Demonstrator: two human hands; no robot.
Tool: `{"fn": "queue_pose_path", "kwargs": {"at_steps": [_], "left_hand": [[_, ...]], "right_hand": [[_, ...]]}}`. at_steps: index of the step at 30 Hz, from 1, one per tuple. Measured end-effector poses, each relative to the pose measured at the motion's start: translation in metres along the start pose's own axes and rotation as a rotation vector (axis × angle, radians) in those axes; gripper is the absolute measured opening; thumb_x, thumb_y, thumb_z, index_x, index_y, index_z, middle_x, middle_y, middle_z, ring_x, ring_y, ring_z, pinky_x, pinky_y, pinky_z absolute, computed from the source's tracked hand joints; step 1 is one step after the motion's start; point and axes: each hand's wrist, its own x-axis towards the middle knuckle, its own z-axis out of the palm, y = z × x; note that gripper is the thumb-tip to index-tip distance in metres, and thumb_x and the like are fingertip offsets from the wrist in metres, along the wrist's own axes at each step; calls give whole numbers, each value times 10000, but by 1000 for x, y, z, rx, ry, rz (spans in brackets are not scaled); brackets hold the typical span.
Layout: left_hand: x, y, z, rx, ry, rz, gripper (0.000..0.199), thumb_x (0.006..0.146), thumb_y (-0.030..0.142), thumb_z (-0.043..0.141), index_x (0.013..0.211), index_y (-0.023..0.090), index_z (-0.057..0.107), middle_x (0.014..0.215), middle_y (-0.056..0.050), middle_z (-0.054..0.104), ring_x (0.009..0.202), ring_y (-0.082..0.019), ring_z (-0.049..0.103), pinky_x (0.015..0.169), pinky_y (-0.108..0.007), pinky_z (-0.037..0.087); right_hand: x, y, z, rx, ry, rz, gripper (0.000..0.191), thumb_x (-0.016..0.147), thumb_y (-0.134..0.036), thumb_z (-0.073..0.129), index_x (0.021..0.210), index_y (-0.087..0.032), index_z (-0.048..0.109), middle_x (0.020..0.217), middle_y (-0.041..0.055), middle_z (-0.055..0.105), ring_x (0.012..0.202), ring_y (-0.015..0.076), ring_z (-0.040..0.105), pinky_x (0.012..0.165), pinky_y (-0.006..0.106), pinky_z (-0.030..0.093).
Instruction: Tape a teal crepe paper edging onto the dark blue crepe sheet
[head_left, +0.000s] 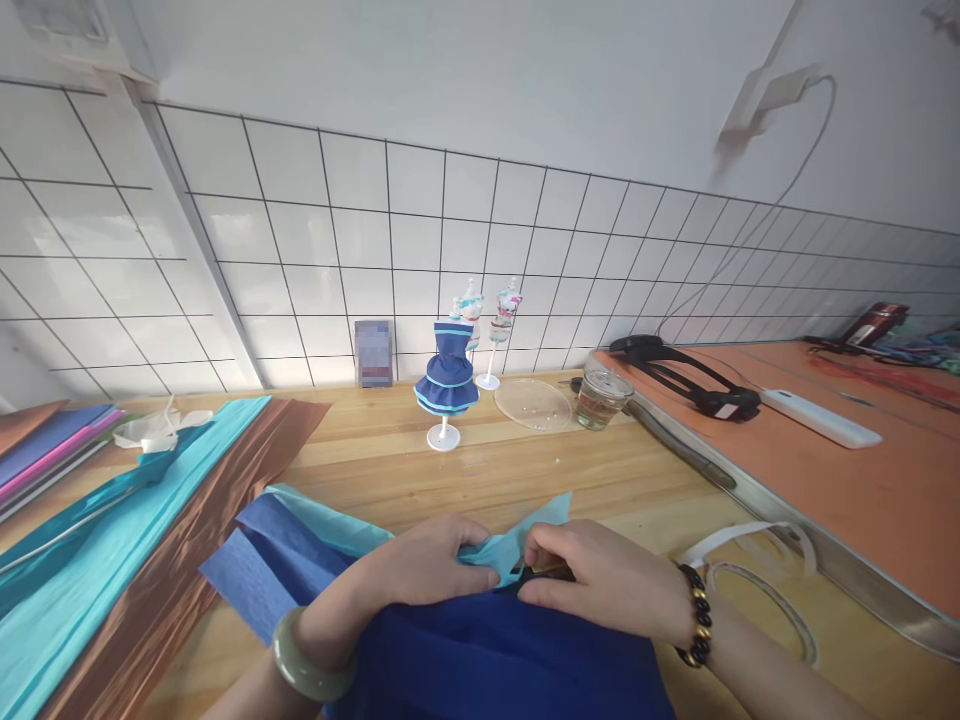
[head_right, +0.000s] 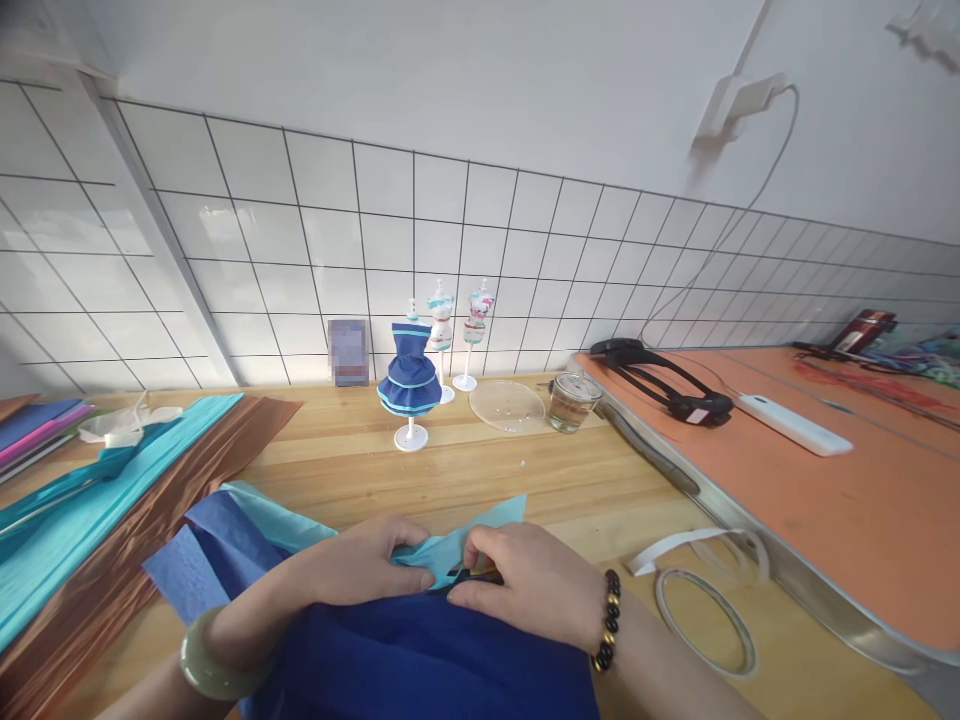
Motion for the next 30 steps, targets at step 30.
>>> {"fn": "queue_pose_path", "kwargs": {"at_steps": [30], "left_hand": [[-4, 0, -5, 13, -45, 25, 196, 669, 342, 642, 805, 218, 574, 731, 65, 516, 700, -123, 506, 562, -197, 340]], "right_hand": [[3, 5, 8, 178, -53, 5, 238, 835, -439, 547, 800, -205, 520, 614, -71, 482, 553, 87, 423, 509, 203, 291]]}}
